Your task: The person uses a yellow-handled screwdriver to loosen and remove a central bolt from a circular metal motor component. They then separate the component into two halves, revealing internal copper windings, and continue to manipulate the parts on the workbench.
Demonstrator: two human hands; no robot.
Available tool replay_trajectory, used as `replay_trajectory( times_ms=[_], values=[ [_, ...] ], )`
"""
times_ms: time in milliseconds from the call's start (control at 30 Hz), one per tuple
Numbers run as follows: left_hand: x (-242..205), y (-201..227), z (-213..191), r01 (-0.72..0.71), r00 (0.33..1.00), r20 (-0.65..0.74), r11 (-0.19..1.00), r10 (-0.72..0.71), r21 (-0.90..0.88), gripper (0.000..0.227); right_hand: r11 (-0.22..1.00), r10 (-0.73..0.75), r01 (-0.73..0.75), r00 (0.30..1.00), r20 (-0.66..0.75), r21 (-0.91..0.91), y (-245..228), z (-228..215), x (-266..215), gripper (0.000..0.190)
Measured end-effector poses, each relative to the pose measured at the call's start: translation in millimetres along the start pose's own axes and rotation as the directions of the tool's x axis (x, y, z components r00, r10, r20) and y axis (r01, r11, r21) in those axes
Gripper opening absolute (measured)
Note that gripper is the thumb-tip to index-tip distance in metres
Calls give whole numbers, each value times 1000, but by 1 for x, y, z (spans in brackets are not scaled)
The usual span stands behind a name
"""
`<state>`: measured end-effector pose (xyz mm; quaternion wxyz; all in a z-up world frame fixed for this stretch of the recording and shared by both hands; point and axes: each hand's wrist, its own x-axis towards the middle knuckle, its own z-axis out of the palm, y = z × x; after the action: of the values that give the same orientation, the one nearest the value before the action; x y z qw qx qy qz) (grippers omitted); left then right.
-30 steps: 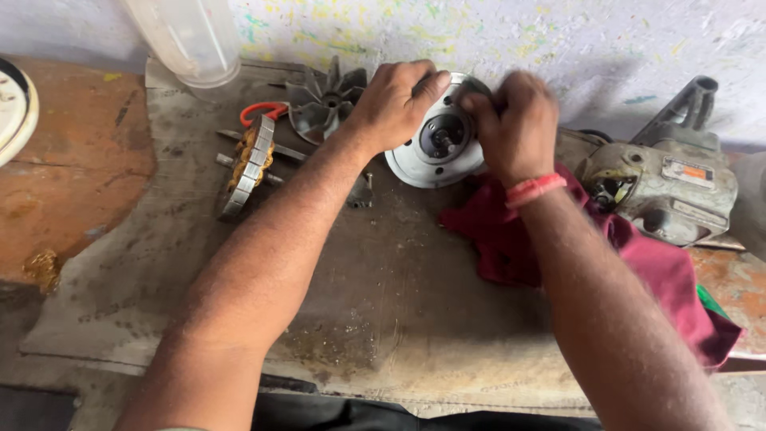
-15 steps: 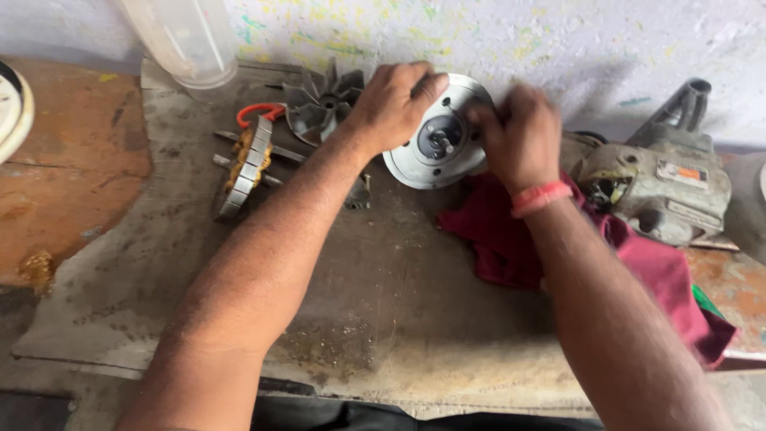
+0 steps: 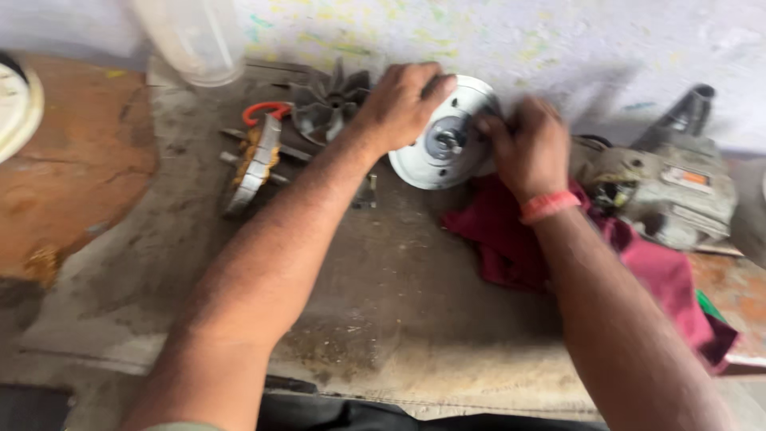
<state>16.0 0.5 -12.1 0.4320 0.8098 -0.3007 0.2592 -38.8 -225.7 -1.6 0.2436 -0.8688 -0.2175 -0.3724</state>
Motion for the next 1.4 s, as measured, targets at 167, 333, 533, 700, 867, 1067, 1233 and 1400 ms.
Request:
replay_trajectory(
  times_ms=[167,333,533,700,867,1067,1233,1400],
  values=[
    [-8,17,-1,231,964,154,970,-218,-73,51,998,-13,15,1000,26,-62,3,-17,-36,32],
    [-21,18,-32,29,990,135,998,-36,51,72,996,-87,86,990,115,12,-11,-10,-36,31],
    [-17,22,-26,395,886,249,918,-390,34,53,948,68,-53,997,-38,314,20,-14,-43,21],
    [-15,35,-12,495,868,126,860,-481,-126,49,530,533,-273,843,-65,803,31,-24,-38,23],
    [-12,42,-15,454,848,-44,765,-529,-457,48,799,302,-182,946,-121,573,12,-31,-39,28],
    [-9,52,-31,466,730,77,413,-679,-782,50,899,58,30,981,-187,437,-14,-56,-38,24],
    [-9,66,-27,542,680,210,289,-703,-789,54,924,-7,73,985,-174,375,-32,-62,-32,26],
    [-10,67,-24,507,751,230,318,-619,-801,65,928,-73,98,994,-82,359,-36,-65,-26,31]
  ],
)
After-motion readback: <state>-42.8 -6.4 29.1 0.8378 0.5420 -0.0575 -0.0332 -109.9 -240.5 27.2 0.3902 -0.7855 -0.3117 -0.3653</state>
